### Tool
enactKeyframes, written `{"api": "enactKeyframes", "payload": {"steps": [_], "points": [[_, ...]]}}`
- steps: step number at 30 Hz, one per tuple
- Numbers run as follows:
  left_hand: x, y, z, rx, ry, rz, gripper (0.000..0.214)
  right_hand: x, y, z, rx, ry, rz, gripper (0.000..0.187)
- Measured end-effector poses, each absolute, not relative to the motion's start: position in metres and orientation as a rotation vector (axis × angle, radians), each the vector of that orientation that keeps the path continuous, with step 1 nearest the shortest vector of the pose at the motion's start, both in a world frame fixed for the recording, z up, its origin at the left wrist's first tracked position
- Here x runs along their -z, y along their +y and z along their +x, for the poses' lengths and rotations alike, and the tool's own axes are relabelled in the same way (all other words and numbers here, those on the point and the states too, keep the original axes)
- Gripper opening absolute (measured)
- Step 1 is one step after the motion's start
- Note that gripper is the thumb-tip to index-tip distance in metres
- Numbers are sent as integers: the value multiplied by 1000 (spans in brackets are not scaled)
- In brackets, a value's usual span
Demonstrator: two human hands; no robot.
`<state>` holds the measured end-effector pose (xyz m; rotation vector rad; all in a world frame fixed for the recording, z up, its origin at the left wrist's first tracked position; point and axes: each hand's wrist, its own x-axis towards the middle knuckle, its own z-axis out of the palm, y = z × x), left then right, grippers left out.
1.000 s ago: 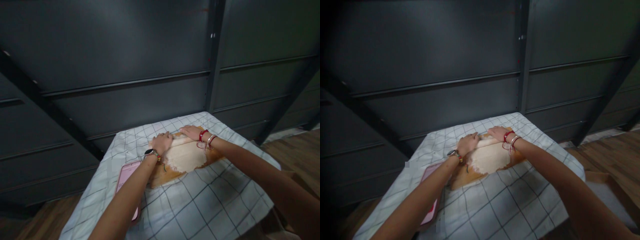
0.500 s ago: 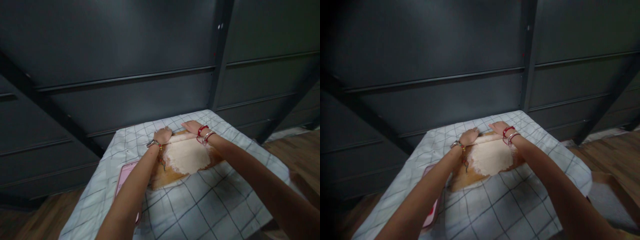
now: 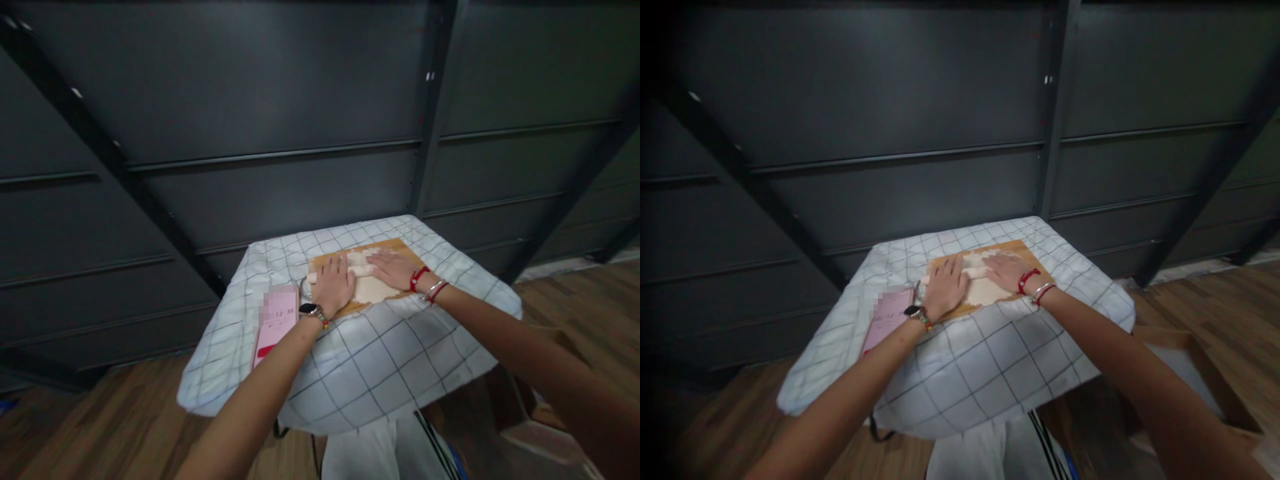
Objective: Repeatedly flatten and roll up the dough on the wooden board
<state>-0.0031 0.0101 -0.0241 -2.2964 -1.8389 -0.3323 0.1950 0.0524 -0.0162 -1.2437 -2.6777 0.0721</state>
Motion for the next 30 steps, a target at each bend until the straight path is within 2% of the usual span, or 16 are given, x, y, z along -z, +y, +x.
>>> {"api": "enactKeyframes", "payload": {"steps": [5, 9, 15, 23, 30], "points": [[26, -33, -4, 266, -1801, -2375, 56, 23, 10, 205, 113, -2700, -1264, 56], [13, -31, -13, 180, -1784, -2515, 52, 23, 9, 206, 66, -2701, -1257, 54], [7, 22, -20, 258, -1877, -2438, 48, 15, 46, 192, 49, -2671, -1325, 55], [13, 115, -26, 201, -2151, -2348, 51, 5, 117, 180, 38, -2630, -1285, 44], [15, 152, -29, 247, -2394, -2252, 52, 18, 152, 186, -73, -2605, -1226, 37]]}}
